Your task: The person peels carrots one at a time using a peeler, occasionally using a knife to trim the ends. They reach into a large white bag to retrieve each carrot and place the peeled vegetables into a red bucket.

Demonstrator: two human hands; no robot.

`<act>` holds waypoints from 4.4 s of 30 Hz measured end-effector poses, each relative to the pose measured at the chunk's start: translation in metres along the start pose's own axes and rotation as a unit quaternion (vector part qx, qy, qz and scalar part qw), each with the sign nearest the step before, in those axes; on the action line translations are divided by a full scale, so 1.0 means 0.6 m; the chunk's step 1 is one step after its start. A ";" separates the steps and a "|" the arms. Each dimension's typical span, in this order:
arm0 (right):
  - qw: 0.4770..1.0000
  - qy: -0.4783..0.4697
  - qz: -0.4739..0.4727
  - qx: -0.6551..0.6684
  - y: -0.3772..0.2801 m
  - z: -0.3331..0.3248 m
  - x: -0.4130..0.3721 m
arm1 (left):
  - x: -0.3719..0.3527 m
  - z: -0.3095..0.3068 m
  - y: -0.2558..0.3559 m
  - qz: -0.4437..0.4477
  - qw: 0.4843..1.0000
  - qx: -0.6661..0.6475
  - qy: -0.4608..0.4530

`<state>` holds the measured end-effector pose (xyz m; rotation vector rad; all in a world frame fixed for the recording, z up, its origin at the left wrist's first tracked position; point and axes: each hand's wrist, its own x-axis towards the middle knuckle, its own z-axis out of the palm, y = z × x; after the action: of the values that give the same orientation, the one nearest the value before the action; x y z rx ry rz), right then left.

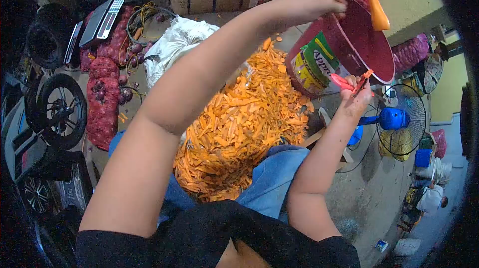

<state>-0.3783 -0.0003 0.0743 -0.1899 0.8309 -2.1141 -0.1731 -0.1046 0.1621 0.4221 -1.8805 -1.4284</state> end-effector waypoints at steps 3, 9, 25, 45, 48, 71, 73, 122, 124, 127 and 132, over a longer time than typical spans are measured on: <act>0.999 -0.039 0.019 0.012 0.007 -0.008 0.007 | -0.097 -0.044 -0.107 -0.160 0.986 -0.054 0.006; 0.998 -0.028 0.023 -0.046 0.039 0.008 0.001 | -0.406 -0.087 -0.385 -0.517 0.799 -0.172 0.255; 0.978 -0.033 0.081 -0.188 0.175 0.030 0.024 | -0.404 -0.146 -0.581 -0.372 0.793 0.469 -0.114; 0.950 -0.050 0.164 -0.262 0.216 0.007 0.045 | -0.334 -0.202 -0.678 -0.316 0.749 0.580 0.041; 0.956 -0.007 0.128 -0.262 0.228 0.020 0.038 | -0.339 -0.213 -0.657 -0.341 0.733 0.588 0.036; 0.965 -0.067 0.216 -0.130 0.280 0.077 -0.112 | -0.404 -0.082 -0.109 -0.376 0.784 -0.448 0.209; 0.954 -0.087 0.258 -0.123 0.266 0.104 -0.149 | -0.423 -0.057 -0.094 -0.327 0.761 -0.527 0.193; 0.906 -0.178 -0.076 -0.376 0.298 0.113 -0.153 | -0.383 -0.033 -0.126 -0.444 0.774 -0.397 0.214; 0.865 -0.236 -0.138 -0.421 0.320 0.127 -0.228 | -0.383 -0.028 -0.142 -0.425 0.772 -0.413 0.230; 0.818 -0.261 -0.138 -0.494 0.335 0.110 -0.252 | -0.377 -0.023 -0.122 -0.393 0.803 -0.373 0.249; 0.748 -0.063 -0.280 -0.598 0.307 0.063 -0.073 | -0.383 -0.011 -0.097 -0.419 0.848 -0.273 0.176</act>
<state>-0.2148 -0.0656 -0.0044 -1.3747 2.1418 -1.6555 -0.0211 0.0188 0.0286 1.2081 -0.9130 -2.1614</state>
